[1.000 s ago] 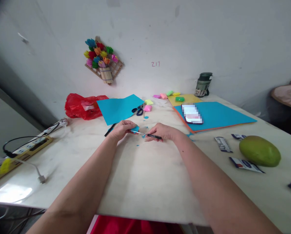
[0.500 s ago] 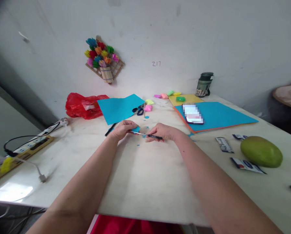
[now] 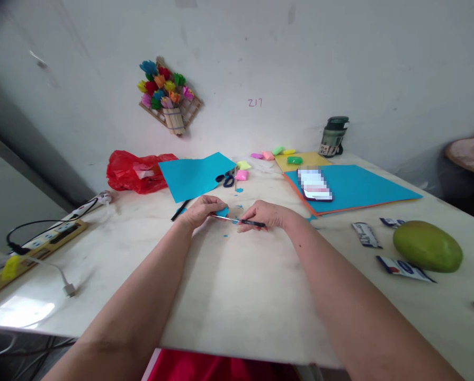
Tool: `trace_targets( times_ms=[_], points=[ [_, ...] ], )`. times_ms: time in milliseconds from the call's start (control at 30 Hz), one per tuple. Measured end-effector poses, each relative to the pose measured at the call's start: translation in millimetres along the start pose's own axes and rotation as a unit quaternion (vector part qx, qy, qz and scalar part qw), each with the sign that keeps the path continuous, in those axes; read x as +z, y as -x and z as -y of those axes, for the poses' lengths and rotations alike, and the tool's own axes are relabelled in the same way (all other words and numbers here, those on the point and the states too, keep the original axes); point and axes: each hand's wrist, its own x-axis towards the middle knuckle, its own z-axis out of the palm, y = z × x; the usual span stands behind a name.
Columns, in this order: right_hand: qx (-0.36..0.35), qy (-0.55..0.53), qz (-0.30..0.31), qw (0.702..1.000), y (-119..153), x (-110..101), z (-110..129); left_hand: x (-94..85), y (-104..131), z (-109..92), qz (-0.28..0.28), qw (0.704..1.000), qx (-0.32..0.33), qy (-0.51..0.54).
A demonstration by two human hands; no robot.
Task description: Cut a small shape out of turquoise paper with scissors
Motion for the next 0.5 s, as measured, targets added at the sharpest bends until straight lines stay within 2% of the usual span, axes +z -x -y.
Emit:
trace_targets(
  times_ms=[500],
  points=[
    [-0.015,0.042,0.011,0.999,1.1,-1.5,3.6,-1.4,-0.8,2.1,-0.016,1.0,-0.005,-0.004]
  ],
)
